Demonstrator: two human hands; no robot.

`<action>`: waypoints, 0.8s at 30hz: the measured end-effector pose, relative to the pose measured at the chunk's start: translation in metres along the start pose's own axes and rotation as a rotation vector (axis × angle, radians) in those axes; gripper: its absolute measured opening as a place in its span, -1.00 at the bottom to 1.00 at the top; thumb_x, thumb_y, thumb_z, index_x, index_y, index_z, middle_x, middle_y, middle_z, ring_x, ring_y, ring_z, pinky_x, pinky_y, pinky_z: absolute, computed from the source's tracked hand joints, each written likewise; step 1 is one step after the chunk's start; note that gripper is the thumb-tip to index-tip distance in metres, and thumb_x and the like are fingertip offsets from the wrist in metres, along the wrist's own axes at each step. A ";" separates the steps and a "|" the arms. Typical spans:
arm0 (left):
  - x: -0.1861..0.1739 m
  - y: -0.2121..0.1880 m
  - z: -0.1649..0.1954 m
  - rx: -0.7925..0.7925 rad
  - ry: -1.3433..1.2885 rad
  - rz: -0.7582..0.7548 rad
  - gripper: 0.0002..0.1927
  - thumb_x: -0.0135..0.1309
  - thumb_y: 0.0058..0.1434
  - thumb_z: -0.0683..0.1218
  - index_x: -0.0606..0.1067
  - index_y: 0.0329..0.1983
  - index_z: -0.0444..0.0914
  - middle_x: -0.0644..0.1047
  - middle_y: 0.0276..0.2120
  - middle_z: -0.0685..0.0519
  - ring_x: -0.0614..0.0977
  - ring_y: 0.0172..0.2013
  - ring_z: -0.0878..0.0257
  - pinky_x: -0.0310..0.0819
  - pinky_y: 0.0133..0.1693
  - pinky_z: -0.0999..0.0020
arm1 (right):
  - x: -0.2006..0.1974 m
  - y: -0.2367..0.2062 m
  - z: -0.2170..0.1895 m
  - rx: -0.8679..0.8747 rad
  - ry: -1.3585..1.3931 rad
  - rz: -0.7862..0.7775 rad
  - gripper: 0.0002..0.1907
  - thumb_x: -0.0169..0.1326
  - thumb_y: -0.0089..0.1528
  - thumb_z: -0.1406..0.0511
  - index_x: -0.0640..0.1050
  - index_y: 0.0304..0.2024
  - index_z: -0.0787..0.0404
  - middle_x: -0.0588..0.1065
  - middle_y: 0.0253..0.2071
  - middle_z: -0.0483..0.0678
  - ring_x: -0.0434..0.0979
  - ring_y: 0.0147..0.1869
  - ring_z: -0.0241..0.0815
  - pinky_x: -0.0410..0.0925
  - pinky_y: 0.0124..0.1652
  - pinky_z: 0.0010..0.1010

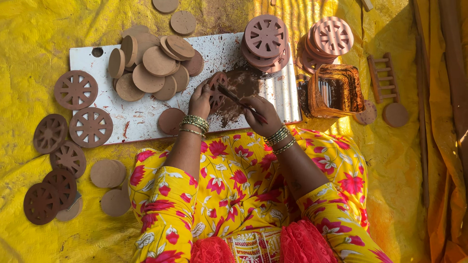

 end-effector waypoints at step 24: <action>0.004 -0.011 0.003 0.197 0.375 -0.096 -0.66 -0.10 0.49 -0.04 0.49 0.24 -0.24 0.48 0.14 -0.03 0.54 0.15 0.17 0.39 0.19 0.28 | 0.008 0.011 -0.014 0.099 -0.006 0.029 -0.86 0.08 0.29 0.38 0.57 -0.13 0.28 0.52 -0.31 0.09 0.58 -0.25 0.05 0.43 -0.25 -0.23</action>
Point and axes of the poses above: each hand's wrist, its own y-axis towards the middle knuckle, its own x-axis out of the palm, z = x × y, the point moved 3 cm from there along y, towards the middle knuckle
